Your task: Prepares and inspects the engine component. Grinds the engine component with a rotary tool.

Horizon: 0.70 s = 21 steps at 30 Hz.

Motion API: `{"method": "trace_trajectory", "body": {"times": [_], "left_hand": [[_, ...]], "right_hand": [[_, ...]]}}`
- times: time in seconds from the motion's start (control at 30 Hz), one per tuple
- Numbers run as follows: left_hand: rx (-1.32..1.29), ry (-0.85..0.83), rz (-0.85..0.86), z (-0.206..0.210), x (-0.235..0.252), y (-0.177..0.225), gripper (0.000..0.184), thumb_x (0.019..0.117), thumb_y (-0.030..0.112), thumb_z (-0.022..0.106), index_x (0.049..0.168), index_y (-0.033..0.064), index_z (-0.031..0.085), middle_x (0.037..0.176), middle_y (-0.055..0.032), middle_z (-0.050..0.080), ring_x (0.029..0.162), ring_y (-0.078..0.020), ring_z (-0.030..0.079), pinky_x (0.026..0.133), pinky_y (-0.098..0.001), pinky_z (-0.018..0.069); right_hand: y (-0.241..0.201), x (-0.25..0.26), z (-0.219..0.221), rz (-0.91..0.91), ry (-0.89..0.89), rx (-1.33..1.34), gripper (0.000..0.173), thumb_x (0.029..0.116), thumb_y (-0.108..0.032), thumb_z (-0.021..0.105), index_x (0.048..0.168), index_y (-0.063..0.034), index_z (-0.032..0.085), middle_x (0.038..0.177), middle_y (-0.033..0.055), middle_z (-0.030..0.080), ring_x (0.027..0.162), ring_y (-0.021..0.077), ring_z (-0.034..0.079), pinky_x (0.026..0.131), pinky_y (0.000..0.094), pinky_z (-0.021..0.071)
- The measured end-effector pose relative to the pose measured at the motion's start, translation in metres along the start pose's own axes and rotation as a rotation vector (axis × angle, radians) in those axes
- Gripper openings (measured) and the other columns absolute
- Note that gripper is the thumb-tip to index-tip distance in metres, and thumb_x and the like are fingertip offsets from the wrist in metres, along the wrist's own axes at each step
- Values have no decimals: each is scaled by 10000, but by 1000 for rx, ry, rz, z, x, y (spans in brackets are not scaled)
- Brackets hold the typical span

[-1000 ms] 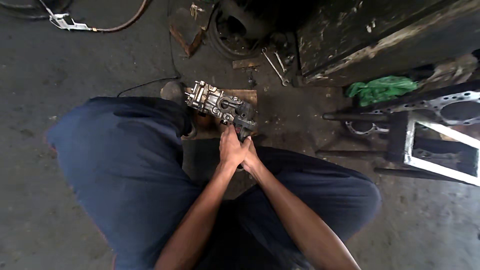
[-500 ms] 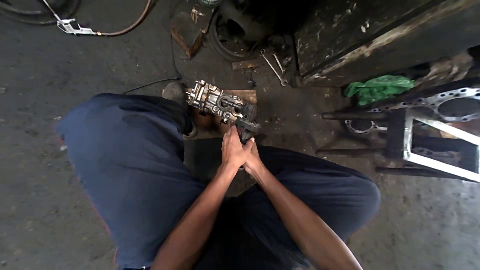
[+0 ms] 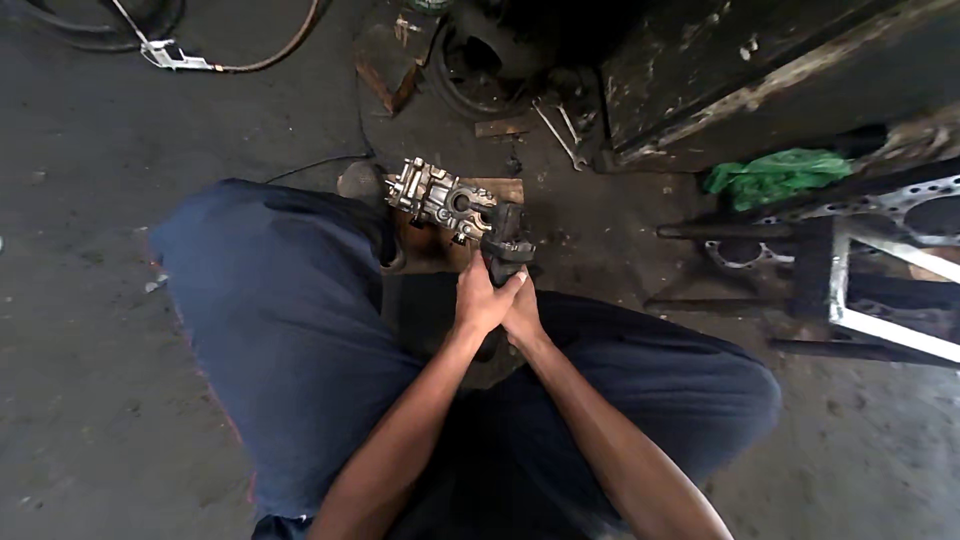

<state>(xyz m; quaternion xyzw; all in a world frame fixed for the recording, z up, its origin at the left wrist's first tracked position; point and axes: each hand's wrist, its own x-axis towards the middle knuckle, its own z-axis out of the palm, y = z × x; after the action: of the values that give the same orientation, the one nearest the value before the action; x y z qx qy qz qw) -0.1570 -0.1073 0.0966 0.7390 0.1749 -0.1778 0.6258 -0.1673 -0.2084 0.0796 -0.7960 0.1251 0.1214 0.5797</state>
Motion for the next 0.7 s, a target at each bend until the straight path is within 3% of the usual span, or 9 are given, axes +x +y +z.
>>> {"method": "trace_trajectory", "body": {"times": [0.3,0.7], "left_hand": [[3,-16,-8,-2,-1,7,721,896,391,785,1454,40,492,1240,-152,686,1194,-242,656,1053,-470,528],[8,7,-30,0,4,5,723,895,407,781,1447,36,496,1238,-145,688,1189,-237,659,1051,-464,532]], "right_hand": [[-6,0,-2,-53,3,0,604,871,-156,766,1377,26,491,1197,110,671,1100,106,662,991,276,554],[-3,5,1,-57,2,-12,529,918,-150,714,1371,26,504,1194,106,674,1098,95,663,988,270,556]]}}
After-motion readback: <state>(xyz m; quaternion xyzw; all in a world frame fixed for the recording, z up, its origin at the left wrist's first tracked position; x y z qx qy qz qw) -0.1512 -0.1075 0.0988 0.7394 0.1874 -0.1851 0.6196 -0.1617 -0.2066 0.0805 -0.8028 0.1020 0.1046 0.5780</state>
